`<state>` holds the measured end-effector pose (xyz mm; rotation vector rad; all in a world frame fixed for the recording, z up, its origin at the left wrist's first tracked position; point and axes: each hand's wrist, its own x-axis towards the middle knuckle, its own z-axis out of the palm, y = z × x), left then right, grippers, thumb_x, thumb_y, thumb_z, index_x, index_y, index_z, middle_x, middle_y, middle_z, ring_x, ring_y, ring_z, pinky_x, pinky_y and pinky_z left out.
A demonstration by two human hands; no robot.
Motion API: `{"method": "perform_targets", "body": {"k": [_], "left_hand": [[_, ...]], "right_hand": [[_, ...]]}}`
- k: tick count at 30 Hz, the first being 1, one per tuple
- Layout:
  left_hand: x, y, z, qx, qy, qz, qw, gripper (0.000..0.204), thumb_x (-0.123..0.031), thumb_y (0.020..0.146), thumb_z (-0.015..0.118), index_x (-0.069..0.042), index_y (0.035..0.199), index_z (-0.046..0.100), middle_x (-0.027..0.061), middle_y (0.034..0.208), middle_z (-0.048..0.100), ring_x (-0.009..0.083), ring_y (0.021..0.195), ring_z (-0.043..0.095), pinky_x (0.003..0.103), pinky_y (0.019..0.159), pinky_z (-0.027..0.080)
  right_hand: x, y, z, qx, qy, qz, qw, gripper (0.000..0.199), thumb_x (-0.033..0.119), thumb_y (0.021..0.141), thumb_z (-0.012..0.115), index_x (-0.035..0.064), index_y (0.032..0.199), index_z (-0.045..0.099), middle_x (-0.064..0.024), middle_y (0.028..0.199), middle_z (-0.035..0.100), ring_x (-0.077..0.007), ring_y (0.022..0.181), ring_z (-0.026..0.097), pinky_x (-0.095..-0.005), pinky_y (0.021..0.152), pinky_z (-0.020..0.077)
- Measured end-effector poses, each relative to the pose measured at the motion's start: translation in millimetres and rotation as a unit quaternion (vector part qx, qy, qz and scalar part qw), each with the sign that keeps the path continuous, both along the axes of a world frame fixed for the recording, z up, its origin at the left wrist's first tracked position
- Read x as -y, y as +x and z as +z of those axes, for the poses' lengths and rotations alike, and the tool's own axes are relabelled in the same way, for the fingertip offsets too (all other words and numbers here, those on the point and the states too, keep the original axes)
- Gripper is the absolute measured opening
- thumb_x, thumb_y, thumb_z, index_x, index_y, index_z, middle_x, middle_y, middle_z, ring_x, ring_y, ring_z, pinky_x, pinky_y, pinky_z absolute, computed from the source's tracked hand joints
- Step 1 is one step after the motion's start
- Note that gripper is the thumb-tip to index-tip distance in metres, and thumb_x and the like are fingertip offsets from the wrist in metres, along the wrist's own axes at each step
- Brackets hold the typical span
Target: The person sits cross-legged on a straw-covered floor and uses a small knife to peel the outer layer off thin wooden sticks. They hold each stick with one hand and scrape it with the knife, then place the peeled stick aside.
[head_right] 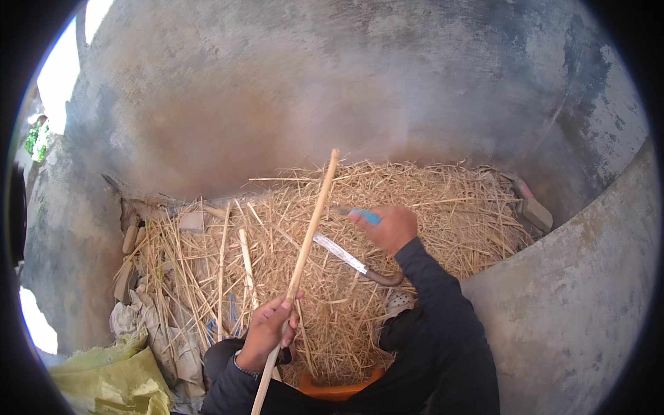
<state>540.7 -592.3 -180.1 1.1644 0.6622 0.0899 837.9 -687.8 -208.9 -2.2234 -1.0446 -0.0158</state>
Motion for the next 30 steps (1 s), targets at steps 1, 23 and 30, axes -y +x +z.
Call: {"method": "perform_targets", "body": {"k": [1, 23, 30], "left_hand": [[-2, 4, 0, 0.003, -0.001, 0.015, 1.000, 0.037, -0.025, 0.102, 0.044, -0.003, 0.130, 0.050, -0.0003, 0.070, 0.055, 0.0058, 0.042, 0.046, 0.018, 0.041, 0.037], [18, 29, 12, 0.070, 0.012, -0.005, 0.997, 0.033, -0.027, 0.103, 0.038, -0.003, 0.124, 0.048, -0.0023, 0.059, 0.042, 0.0044, 0.037, 0.034, 0.019, 0.035, 0.029], [17, 26, 12, 0.099, -0.020, -0.004, 0.995, 0.030, -0.026, 0.104, 0.036, -0.003, 0.120, 0.047, -0.0026, 0.057, 0.039, 0.0052, 0.036, 0.031, 0.019, 0.035, 0.027]], "right_hand": [[0, -18, 3, 0.024, -0.016, 0.041, 0.999, 0.071, 0.076, 0.077, 0.052, 0.0089, 0.057, 0.065, -0.0076, 0.045, 0.051, -0.0251, 0.041, 0.051, -0.0387, 0.044, 0.0399], [-15, -28, -2, 0.023, -0.087, 0.060, 0.994, 0.074, 0.078, 0.078, 0.047, 0.0099, 0.052, 0.060, -0.0099, 0.045, 0.052, -0.0279, 0.042, 0.055, -0.0425, 0.046, 0.0448], [0, -73, -1, 0.056, -0.017, 0.184, 0.981, 0.071, 0.076, 0.077, 0.050, 0.0107, 0.053, 0.060, -0.0103, 0.044, 0.051, -0.0291, 0.044, 0.056, -0.0409, 0.046, 0.0447]]}}
